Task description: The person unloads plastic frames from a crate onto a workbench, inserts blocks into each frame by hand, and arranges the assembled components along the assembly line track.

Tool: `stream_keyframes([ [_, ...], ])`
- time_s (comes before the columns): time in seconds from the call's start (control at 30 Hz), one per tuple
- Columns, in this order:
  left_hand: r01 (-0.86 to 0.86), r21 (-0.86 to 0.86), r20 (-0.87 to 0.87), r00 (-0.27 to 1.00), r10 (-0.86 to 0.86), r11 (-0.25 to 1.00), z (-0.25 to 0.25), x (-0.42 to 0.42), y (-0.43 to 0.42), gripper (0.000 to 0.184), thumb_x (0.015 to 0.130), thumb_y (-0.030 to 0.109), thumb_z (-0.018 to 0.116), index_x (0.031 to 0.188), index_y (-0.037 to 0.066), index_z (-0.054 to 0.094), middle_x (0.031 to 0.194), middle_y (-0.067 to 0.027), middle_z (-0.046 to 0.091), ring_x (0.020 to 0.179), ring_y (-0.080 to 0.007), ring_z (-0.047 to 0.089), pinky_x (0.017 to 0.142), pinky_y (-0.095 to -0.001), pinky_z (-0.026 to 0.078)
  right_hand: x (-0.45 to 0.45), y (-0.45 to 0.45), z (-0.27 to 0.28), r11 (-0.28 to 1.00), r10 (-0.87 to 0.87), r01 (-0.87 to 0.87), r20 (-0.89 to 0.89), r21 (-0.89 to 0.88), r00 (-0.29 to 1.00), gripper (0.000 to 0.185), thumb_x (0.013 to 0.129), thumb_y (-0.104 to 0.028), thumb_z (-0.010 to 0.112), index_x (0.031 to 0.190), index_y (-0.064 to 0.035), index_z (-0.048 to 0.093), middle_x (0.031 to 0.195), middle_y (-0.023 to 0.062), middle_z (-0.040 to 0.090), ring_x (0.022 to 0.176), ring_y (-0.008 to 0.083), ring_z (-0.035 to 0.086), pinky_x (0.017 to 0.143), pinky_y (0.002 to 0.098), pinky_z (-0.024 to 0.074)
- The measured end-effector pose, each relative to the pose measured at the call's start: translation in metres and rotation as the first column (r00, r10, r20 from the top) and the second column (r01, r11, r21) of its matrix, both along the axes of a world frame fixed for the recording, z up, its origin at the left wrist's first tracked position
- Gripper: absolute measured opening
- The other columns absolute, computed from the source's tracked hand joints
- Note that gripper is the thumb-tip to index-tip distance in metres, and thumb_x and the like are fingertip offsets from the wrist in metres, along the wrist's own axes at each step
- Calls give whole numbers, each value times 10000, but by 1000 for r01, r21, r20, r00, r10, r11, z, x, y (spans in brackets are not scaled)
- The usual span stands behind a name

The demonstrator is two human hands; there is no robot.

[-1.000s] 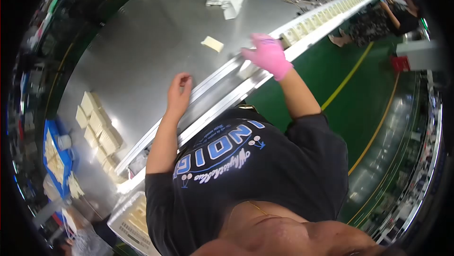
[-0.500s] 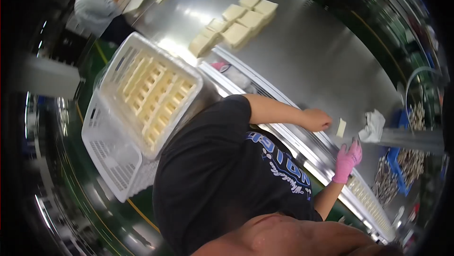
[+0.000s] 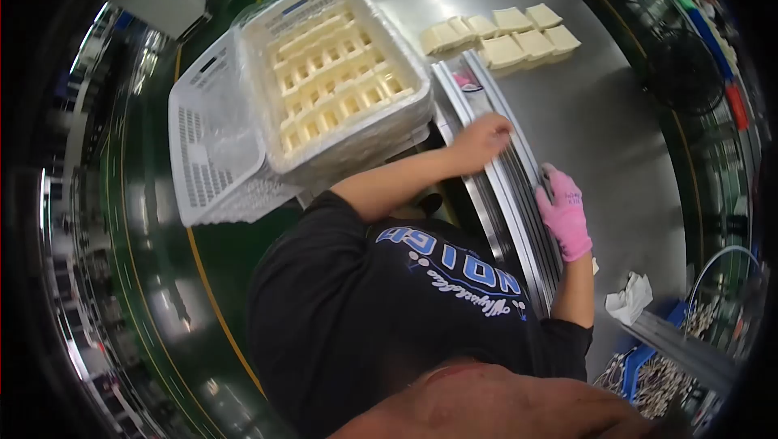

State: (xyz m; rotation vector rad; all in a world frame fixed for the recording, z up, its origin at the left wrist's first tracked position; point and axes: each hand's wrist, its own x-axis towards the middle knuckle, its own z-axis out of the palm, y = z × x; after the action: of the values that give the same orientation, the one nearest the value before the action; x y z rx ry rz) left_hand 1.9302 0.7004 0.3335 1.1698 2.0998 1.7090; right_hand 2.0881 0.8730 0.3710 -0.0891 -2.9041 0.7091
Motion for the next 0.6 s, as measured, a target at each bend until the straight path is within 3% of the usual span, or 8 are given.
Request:
stream_keyframes([
  [0.17, -411, -48, 146, 899, 413, 910, 1, -34, -122, 157, 846, 108, 530, 979, 27, 545, 905, -39, 578, 850, -124, 548, 732, -271, 449, -49, -46, 21, 949, 240, -246, -52, -198, 969, 377, 789, -197, 530, 1109, 0, 495, 976, 191, 554, 917, 338, 517, 829, 392, 402],
  [0.23, -503, -27, 222, 839, 496, 864, -23, -60, -171, 175, 841, 123, 538, 989, 30, 544, 921, -49, 579, 871, -129, 553, 739, -274, 450, -74, -63, 20, 907, 321, -326, -60, -267, 945, 391, 790, -204, 534, 1120, 1, 487, 981, 197, 551, 923, 337, 517, 835, 390, 401],
  [0.3, -598, -90, 431, 698, 573, 796, -10, -65, -210, 218, 826, 137, 552, 1014, 28, 538, 936, -60, 579, 880, -145, 560, 744, -278, 451, -104, -81, 24, 889, 404, -398, -22, -227, 914, 401, 797, -199, 534, 1138, 4, 476, 1010, 200, 547, 949, 332, 516, 851, 382, 399],
  [0.43, -722, -54, 640, 505, 579, 690, -20, -77, -281, 343, 826, 149, 539, 1123, -2, 462, 962, -101, 574, 888, -178, 556, 760, -309, 450, -163, -124, 28, 827, 508, -498, -35, -262, 861, 395, 809, -198, 520, 1149, -2, 474, 1062, 196, 540, 987, 338, 508, 871, 378, 395],
  [0.53, -814, -52, 810, 305, 501, 579, -18, -78, -309, 444, 846, 191, 506, 1205, -32, 371, 1179, -193, 441, 1096, -269, 435, 920, -360, 359, -215, -151, 9, 785, 519, -492, -34, -376, 854, 413, 805, -214, 522, 1154, 1, 469, 1084, 203, 529, 1007, 341, 501, 883, 378, 391],
  [0.6, -850, -77, 913, 149, 379, 522, 12, -76, -315, 497, 856, 214, 487, 1240, -53, 320, 1292, -236, 327, 1198, -318, 332, 1003, -388, 279, -247, -169, 1, 793, 484, -439, -2, -423, 875, 441, 796, -230, 531, 1164, 1, 457, 1106, 211, 517, 1034, 342, 488, 897, 378, 384],
])
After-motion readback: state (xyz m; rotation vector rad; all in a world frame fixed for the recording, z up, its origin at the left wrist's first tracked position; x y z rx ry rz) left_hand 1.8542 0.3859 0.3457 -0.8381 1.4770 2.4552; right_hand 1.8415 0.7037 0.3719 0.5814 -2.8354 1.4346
